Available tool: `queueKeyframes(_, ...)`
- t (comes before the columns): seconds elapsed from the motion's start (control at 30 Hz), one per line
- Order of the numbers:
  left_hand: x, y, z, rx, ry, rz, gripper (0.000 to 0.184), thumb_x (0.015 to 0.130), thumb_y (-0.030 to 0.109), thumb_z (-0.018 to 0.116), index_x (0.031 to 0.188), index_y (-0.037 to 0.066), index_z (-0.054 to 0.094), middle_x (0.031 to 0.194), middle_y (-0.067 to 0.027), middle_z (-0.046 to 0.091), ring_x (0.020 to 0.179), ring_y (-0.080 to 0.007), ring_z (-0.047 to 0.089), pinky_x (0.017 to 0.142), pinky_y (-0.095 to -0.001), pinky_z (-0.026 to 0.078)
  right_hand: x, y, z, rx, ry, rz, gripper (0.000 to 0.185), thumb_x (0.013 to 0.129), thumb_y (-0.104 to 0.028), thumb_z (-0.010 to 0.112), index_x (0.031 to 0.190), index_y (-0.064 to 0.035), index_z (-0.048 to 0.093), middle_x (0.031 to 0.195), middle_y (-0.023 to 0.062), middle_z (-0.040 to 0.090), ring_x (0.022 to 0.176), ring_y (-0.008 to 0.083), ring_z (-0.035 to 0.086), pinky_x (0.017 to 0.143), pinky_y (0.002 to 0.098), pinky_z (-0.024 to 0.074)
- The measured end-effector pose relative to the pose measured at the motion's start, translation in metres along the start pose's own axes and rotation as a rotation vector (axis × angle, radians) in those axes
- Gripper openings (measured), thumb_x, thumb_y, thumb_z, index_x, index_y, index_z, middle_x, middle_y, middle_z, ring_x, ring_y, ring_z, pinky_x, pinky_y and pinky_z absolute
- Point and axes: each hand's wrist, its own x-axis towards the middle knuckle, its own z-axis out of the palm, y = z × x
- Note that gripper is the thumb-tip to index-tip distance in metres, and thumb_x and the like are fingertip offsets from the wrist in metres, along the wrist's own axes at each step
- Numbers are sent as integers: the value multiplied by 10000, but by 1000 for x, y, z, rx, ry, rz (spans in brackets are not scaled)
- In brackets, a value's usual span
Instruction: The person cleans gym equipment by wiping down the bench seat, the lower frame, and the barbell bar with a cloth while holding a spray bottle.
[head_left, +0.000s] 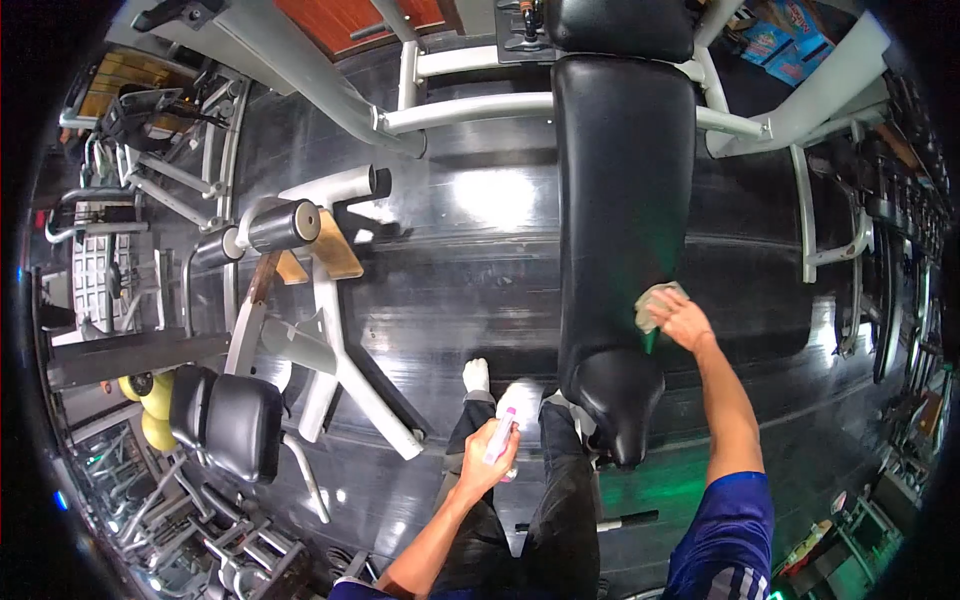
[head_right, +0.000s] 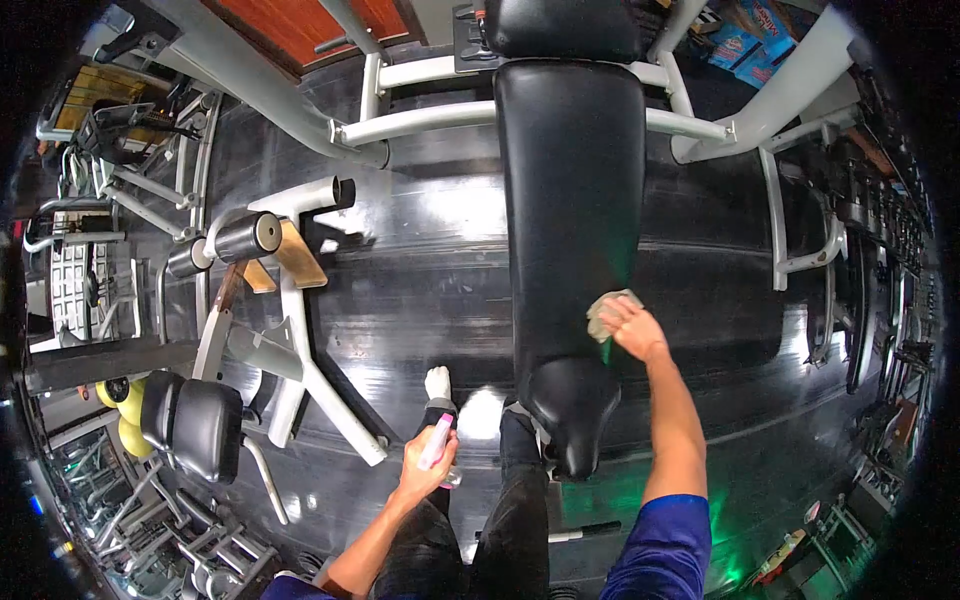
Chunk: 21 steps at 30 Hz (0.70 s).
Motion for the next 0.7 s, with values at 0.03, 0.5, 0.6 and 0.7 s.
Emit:
queueKeyframes(0.03,0,1,2,-3,-5,-14,101,873,65,673,926,-18,649,790,-125,667,687,-212,672,641,-319,526,-19,13,23,-56,-41,109,343,915,-223,496,1184,-144,693,1302,-3,628,1375,189,421,1189,395,225)
queueKeyframes(0.5,-2,25,45,-3,-73,51,104,881,63,671,943,-17,646,759,-99,653,641,-161,648,595,-299,512,68,-70,25,947,653,1730,448,832,-131,589,1277,-99,627,1076,238,677,981,423,658,858,465,520)
queueKeyframes(0.6,0,26,41,-24,-76,1,114,874,76,677,937,-16,654,782,-117,665,649,-187,655,613,-313,519,110,-114,-29,1083,701,1736,488,850,-100,573,1338,-109,581,1141,234,660,1008,412,654,875,462,516)
queueKeyframes(0.7,-1,29,39,-22,-79,49,116,875,72,678,947,-15,653,775,-107,661,628,-162,636,600,-301,512,151,-158,-62,1220,756,1532,480,878,-113,590,1358,-123,566,1115,209,681,967,375,677,852,444,529)
